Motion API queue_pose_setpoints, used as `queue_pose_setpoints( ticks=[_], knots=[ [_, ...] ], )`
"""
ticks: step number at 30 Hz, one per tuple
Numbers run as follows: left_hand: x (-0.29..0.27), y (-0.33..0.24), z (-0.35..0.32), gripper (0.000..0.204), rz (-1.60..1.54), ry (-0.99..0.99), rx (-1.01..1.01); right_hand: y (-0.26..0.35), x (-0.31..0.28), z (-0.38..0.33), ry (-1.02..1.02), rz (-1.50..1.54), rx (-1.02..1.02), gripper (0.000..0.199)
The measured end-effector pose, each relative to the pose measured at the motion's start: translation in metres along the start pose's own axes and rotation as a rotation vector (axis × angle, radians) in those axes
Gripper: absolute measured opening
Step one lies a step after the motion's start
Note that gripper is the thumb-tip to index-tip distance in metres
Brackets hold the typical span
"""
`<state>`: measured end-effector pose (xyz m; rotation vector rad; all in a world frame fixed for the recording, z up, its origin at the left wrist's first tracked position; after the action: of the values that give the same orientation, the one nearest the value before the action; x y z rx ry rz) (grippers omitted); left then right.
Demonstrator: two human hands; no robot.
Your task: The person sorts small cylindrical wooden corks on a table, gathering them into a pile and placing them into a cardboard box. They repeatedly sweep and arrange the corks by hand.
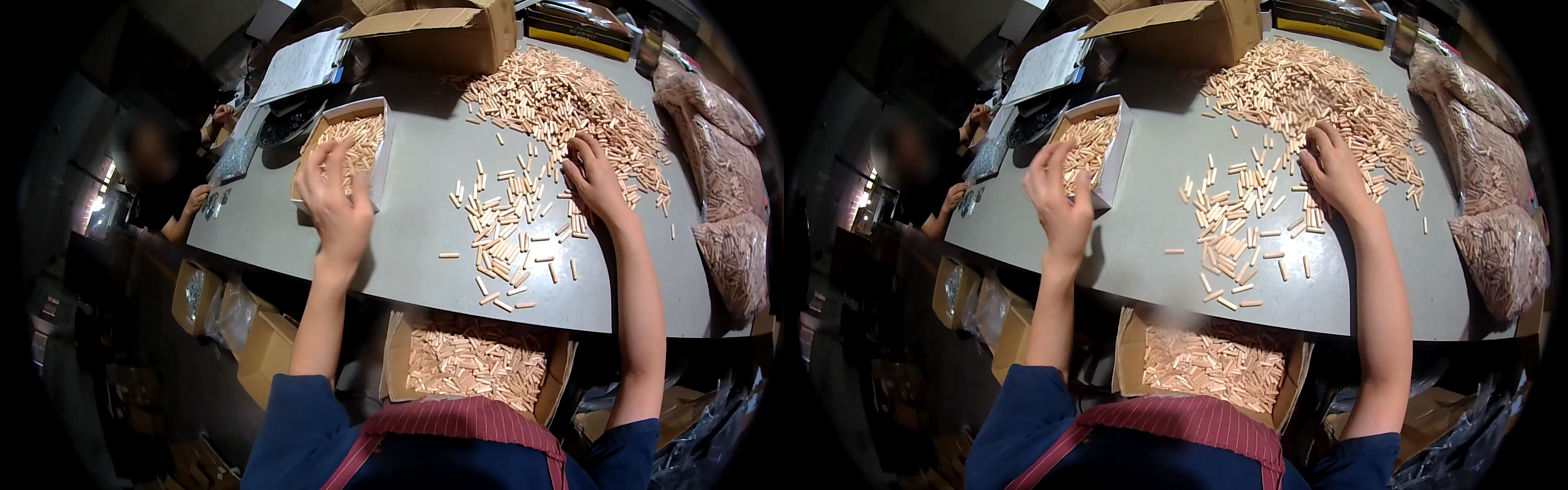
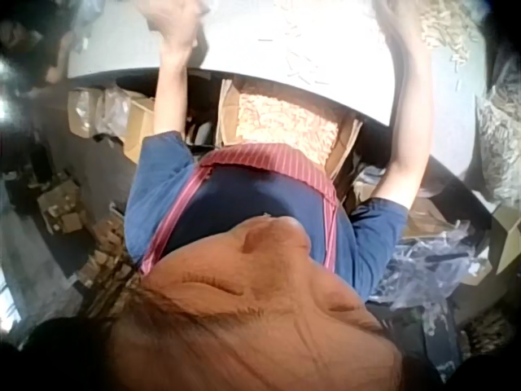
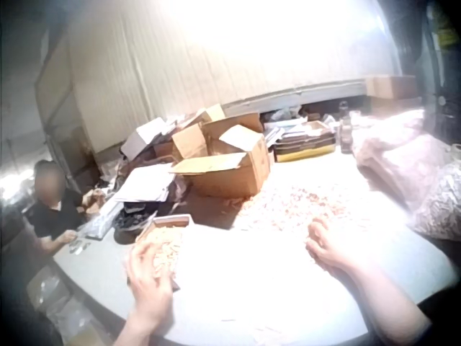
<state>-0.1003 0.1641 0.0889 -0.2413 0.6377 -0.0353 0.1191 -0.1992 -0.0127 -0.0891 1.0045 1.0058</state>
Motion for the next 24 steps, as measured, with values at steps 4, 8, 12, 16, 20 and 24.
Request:
queue_pose_setpoints(
  ticks=[4,8,12,16,20,24],
  knots=[
    [0.034,-0.026,-0.027,0.049,-0.257,0.362,0.202,0.001,0.0,0.003,0.071,0.039,0.055,0.047],
    [0.093,-0.019,-0.043,0.053,-0.458,0.64,0.136,0.003,-0.002,0.001,0.069,0.024,0.08,0.047],
    [0.125,-0.021,-0.024,0.057,-0.555,0.807,0.117,0.006,-0.004,0.001,0.072,0.032,0.074,0.048],
    [0.144,-0.028,-0.005,0.056,-0.701,0.962,0.174,0.006,-0.005,0.002,0.061,0.029,0.067,0.045],
    [0.145,-0.034,-0.007,0.054,-0.764,1.053,0.288,0.008,-0.007,0.003,0.077,0.037,0.054,0.042],
    [0.115,-0.033,-0.025,0.052,-0.712,1.03,0.379,0.006,-0.005,0.001,0.07,0.012,0.025,0.04]
  ],
)
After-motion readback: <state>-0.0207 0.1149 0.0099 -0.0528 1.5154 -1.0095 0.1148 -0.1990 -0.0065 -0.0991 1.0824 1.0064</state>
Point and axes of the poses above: each hand's wrist, its own z-axis towards the middle knuckle, its own x-axis out of the palm, y = z × x, the point moved 3 cm from there along z, towards the middle knuckle, and after that the axes turned 5 degrees about -x, right-handed, at the moved point
